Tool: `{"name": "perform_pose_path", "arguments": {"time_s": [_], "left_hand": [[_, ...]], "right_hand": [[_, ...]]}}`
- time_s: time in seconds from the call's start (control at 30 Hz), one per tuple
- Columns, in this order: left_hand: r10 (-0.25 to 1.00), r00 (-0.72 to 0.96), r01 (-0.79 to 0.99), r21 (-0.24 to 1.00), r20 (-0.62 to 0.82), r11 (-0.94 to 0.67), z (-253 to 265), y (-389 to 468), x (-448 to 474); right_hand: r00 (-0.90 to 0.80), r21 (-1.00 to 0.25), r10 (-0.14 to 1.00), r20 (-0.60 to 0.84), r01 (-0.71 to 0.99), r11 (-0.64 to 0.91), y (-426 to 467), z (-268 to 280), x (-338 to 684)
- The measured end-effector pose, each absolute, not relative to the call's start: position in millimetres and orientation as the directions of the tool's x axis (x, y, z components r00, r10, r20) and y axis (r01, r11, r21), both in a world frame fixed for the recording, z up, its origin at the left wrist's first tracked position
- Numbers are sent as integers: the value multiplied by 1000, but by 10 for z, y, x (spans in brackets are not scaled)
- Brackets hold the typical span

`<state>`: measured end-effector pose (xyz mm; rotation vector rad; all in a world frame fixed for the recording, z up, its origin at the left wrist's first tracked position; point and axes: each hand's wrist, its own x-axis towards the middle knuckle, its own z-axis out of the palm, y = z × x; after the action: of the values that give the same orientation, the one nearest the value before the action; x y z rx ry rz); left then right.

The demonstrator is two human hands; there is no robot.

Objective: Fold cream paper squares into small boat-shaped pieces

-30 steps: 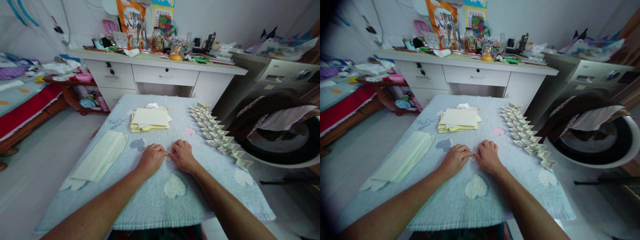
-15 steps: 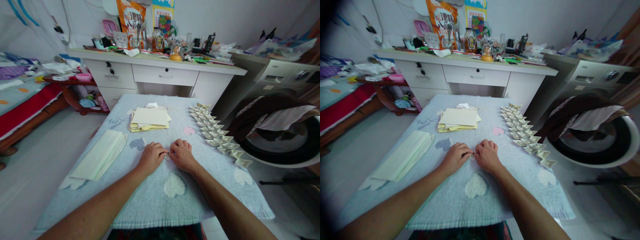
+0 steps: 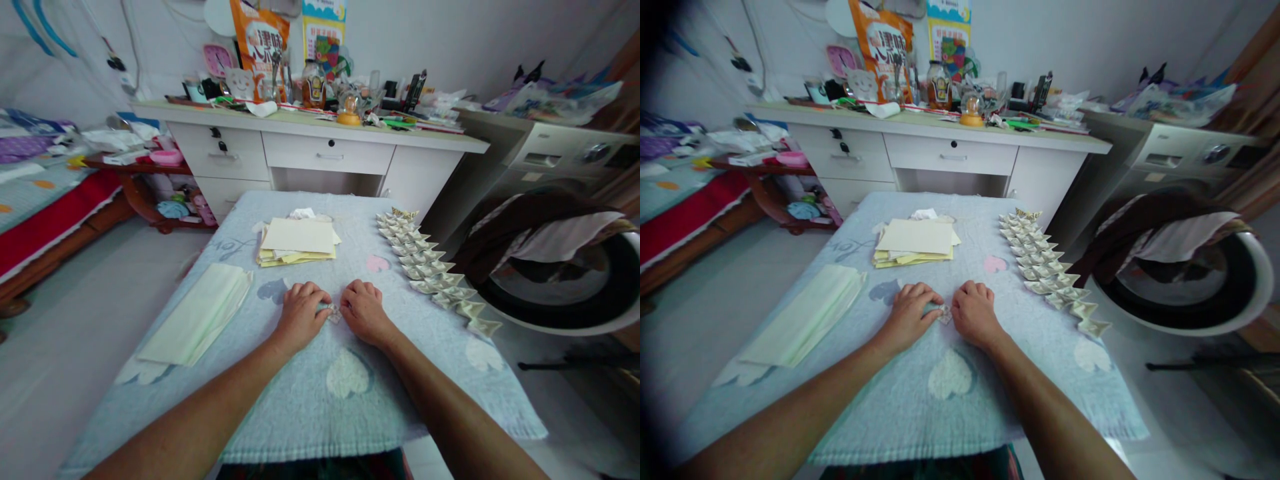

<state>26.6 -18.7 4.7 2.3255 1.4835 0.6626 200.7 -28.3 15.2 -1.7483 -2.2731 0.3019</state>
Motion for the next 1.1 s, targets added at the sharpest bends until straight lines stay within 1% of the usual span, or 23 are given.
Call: {"name": "perform_pose_path", "arguments": {"time_s": [0.13, 0.23, 0.37, 0.47, 0.67, 0.77, 0.9, 1.1], "left_hand": [[900, 383, 743, 511, 206, -433, 46, -172, 258], [889, 407, 709, 542, 208, -451, 60, -172, 245], [864, 448, 634, 600, 228, -487, 94, -190, 227], [851, 470, 580, 645, 234, -498, 107, -209, 219], [885, 411, 432, 809, 216, -398, 90, -226, 217], [895, 399, 425, 825, 199, -373, 95, -224, 210], [894, 422, 438, 830, 151, -347, 128, -222, 197], [892, 438, 337, 900, 110, -277, 168, -217, 171]], "right_hand": [[-272, -375, 956, 108, 880, 292, -306, 142, 2048], [-291, -395, 947, 138, 860, 322, -322, 133, 2063], [-314, -421, 937, 155, 837, 350, -330, 143, 2058], [-352, -471, 920, 174, 790, 392, -334, 166, 2056], [-385, -629, 896, 221, 647, 432, -330, 188, 2070], [-379, -684, 892, 247, 583, 438, -313, 188, 2080], [-387, -715, 882, 268, 534, 451, -306, 208, 2096], [-431, -707, 860, 273, 516, 483, -332, 243, 2103]]}}
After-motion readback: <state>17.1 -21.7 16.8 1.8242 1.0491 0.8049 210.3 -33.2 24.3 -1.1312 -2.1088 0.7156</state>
